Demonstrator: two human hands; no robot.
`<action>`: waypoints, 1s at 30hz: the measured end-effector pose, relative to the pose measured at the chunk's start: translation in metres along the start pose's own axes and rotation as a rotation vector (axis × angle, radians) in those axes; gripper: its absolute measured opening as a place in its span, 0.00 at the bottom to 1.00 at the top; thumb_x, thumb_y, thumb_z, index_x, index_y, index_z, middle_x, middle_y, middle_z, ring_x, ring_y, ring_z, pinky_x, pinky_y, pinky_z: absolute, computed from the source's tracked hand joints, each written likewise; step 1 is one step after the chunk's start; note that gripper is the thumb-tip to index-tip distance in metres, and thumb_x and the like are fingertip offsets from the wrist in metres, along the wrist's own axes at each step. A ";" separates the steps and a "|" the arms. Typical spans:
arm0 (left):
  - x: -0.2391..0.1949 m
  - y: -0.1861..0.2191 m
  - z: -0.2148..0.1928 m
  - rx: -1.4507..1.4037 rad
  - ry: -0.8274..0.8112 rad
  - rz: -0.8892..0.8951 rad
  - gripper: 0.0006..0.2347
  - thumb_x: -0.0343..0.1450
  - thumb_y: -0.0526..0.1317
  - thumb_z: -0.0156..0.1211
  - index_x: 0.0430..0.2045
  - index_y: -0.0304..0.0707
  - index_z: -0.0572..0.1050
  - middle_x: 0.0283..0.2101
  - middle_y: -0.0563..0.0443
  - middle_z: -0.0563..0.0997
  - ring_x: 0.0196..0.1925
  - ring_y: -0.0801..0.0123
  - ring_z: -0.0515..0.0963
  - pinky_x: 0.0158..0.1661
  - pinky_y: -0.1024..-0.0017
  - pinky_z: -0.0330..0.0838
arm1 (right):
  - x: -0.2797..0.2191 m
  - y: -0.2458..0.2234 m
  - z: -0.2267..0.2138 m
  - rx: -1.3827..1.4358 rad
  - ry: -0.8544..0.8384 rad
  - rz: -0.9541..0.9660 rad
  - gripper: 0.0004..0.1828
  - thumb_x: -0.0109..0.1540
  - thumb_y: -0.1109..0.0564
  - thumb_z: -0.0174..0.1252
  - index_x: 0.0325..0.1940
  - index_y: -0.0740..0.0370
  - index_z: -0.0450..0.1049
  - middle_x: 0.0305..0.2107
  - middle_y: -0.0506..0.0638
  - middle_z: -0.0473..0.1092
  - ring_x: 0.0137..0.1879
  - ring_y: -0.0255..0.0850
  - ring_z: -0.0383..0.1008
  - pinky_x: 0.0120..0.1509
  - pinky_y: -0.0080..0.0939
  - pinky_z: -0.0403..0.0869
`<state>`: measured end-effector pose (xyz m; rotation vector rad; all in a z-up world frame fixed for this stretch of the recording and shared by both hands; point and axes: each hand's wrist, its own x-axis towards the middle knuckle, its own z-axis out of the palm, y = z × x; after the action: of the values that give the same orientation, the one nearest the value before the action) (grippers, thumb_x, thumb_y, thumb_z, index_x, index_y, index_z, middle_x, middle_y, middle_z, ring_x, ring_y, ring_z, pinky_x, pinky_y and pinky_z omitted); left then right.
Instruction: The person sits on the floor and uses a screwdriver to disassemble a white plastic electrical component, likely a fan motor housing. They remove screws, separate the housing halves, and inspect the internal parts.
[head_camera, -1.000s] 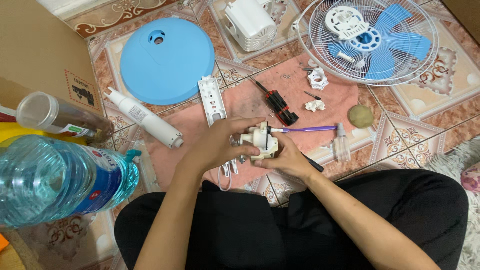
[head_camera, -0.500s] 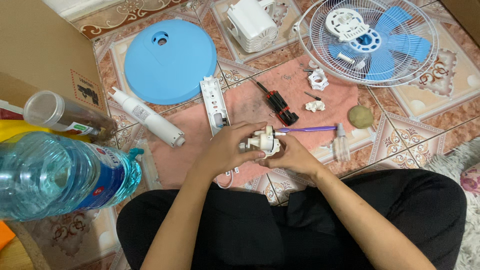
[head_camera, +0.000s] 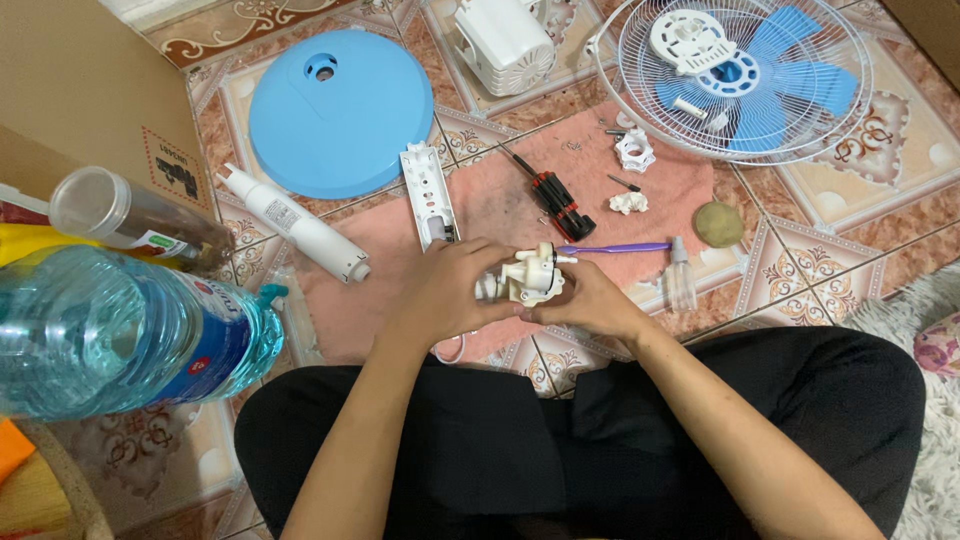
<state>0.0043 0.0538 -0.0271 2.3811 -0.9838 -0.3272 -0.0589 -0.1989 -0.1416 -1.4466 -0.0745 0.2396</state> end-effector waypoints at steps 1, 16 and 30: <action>-0.001 0.004 -0.003 -0.001 -0.002 0.000 0.33 0.67 0.62 0.77 0.66 0.52 0.81 0.59 0.54 0.88 0.63 0.55 0.87 0.67 0.49 0.70 | -0.003 -0.009 0.005 0.001 0.002 0.001 0.35 0.48 0.74 0.83 0.59 0.68 0.82 0.50 0.52 0.76 0.57 0.45 0.78 0.57 0.44 0.87; 0.001 0.003 0.006 -0.027 0.016 -0.030 0.32 0.65 0.63 0.77 0.66 0.59 0.81 0.53 0.58 0.90 0.60 0.59 0.90 0.64 0.52 0.72 | -0.032 0.012 -0.107 -1.239 0.023 0.383 0.27 0.53 0.45 0.83 0.56 0.48 0.88 0.43 0.53 0.86 0.56 0.54 0.89 0.62 0.55 0.86; 0.002 0.016 0.000 -0.077 0.020 -0.080 0.26 0.70 0.61 0.73 0.64 0.60 0.83 0.53 0.62 0.91 0.56 0.57 0.89 0.54 0.50 0.70 | -0.091 -0.193 -0.082 -1.216 0.202 -0.233 0.14 0.73 0.61 0.66 0.64 0.61 0.83 0.48 0.57 0.78 0.51 0.55 0.81 0.58 0.53 0.75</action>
<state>-0.0037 0.0432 -0.0185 2.3536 -0.8534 -0.3637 -0.1089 -0.3179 0.0471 -2.6360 -0.2502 -0.2027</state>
